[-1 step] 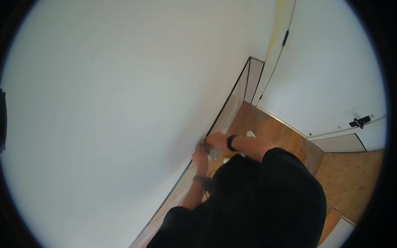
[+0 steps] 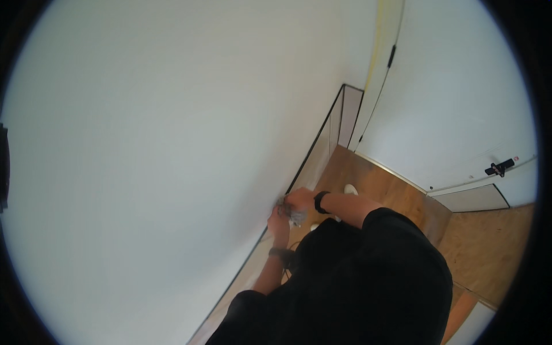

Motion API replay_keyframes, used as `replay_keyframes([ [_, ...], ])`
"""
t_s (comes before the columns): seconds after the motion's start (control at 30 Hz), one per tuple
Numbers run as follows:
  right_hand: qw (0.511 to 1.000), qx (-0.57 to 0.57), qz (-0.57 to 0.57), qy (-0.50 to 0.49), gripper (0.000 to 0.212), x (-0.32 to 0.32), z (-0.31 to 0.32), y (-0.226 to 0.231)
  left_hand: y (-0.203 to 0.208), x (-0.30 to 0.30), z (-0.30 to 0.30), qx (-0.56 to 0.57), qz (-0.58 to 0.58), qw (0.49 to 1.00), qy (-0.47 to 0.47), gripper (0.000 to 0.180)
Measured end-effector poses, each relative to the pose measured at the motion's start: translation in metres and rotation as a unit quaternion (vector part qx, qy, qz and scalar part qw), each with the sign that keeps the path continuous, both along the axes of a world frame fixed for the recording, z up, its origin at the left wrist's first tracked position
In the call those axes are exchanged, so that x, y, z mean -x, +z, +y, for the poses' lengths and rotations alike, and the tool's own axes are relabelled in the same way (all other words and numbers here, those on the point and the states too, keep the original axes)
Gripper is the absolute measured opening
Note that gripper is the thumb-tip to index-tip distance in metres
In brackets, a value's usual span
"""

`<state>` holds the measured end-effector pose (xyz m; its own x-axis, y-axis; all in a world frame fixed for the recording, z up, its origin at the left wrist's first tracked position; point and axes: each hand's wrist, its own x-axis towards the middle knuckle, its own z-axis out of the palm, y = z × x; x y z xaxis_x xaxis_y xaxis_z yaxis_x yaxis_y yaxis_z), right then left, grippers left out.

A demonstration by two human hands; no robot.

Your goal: The person wipes various surfaces including a wooden board, a white door, and a white cabinet with a grey cloth.

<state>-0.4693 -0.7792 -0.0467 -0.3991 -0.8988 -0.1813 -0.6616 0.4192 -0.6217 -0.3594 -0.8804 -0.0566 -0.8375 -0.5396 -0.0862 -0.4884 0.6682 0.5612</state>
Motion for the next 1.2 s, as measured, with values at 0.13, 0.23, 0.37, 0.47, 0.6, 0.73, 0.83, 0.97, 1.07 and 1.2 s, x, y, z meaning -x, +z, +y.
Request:
replay_keyframes([
  [0.13, 0.998, -0.053, 0.024, 0.021, 0.021, 0.028, 0.006, 0.002, -0.024, 0.022, 0.003, -0.042, 0.024, 0.999, -0.014, 0.018],
  [0.23, 0.999, -0.042, 0.006, -0.021, 0.022, 0.053, 0.036, 0.007, -0.010, 0.057, 0.033, -0.012, 0.007, 1.000, -0.010, 0.020],
  [0.37, 0.995, -0.006, 0.056, -0.088, 0.024, 0.108, 0.076, -0.006, -0.014, 0.134, 0.061, -0.011, 0.094, 0.991, -0.097, 0.021],
  [0.47, 0.983, -0.038, 0.021, -0.181, 0.025, 0.144, 0.124, 0.040, 0.020, 0.205, 0.093, -0.017, 0.121, 0.978, -0.172, 0.021],
  [0.6, 0.904, 0.160, 0.234, -0.318, 0.023, 0.183, 0.220, 0.087, 0.098, 0.275, 0.184, -0.160, 0.271, 0.912, -0.262, 0.021],
  [0.73, 0.785, 0.193, 0.422, -0.409, 0.028, 0.149, 0.309, 0.209, 0.171, 0.293, 0.264, -0.164, 0.415, 0.789, -0.423, 0.029],
  [0.83, 0.711, 0.180, 0.525, -0.432, 0.028, 0.125, 0.357, 0.242, 0.201, 0.297, 0.316, -0.165, 0.512, 0.660, -0.525, 0.033],
  [0.97, 0.579, 0.169, 0.605, -0.520, 0.033, 0.131, 0.394, 0.219, 0.222, 0.307, 0.377, -0.161, 0.462, 0.599, -0.633, 0.032],
  [1.07, 0.574, 0.163, 0.618, -0.513, 0.043, 0.147, 0.423, 0.175, 0.212, 0.315, 0.399, -0.115, 0.490, 0.579, -0.641, 0.028],
  [1.2, 0.554, 0.185, 0.621, -0.523, 0.040, 0.166, 0.401, 0.117, 0.181, 0.324, 0.376, -0.067, 0.469, 0.602, -0.643, 0.022],
])
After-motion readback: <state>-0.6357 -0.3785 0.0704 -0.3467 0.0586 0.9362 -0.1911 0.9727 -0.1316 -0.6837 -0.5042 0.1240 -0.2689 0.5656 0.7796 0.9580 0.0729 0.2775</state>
